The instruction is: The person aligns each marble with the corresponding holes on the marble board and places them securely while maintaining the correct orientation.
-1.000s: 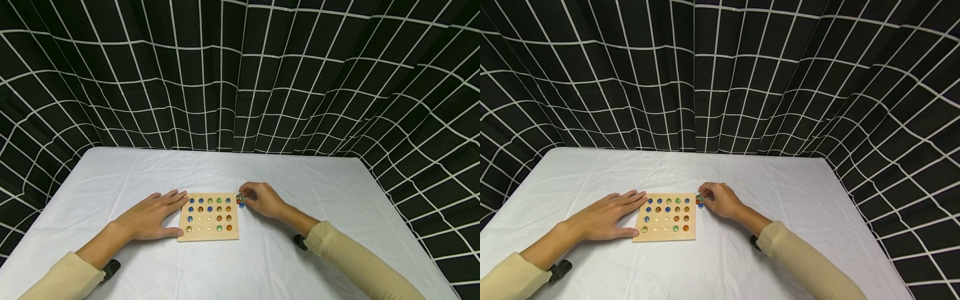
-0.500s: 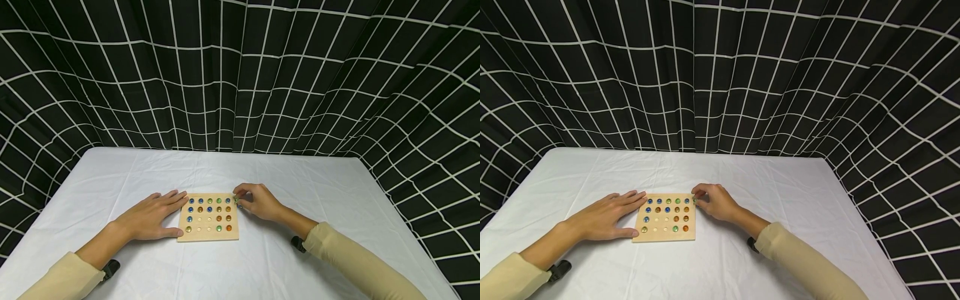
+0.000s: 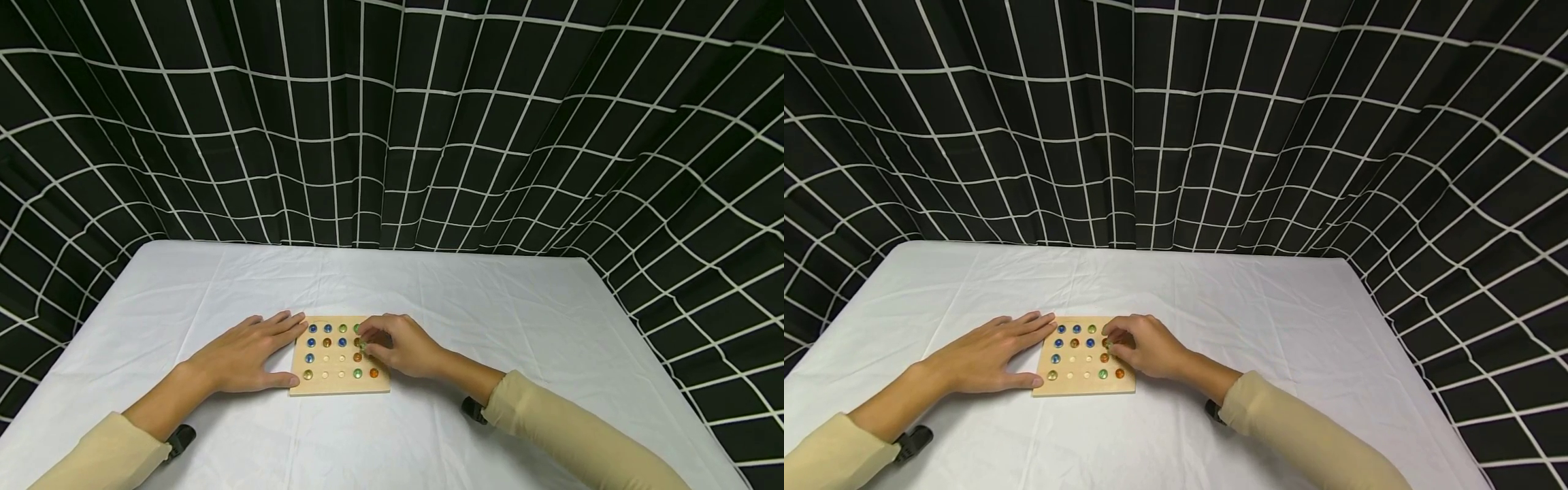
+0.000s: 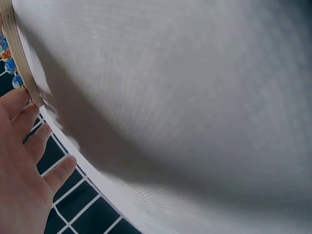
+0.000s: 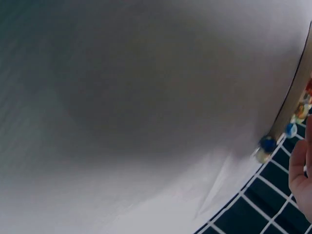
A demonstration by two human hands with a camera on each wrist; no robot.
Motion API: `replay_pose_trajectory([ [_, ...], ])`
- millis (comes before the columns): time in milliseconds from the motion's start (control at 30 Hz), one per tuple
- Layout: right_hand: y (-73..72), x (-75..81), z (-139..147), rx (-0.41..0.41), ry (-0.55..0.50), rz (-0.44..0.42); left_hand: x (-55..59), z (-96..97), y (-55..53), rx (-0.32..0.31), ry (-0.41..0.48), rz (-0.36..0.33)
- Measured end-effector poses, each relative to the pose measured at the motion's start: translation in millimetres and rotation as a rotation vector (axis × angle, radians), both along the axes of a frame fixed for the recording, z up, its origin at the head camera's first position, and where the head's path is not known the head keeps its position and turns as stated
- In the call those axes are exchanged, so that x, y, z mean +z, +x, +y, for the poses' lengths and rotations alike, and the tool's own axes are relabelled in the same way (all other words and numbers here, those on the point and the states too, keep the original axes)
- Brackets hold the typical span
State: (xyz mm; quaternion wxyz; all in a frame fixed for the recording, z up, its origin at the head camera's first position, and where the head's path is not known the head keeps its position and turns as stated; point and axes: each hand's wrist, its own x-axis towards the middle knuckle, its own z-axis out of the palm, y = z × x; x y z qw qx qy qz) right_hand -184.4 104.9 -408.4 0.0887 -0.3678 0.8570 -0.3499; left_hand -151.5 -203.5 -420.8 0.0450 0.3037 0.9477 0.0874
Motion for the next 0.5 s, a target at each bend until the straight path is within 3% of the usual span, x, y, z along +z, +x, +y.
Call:
replay_pose_trajectory([
  [500, 12.6, 0.3, -23, 0.094, 0.019, 0.008, -0.9, -1.3, 0.0, 0.0, 0.007, -0.008],
])
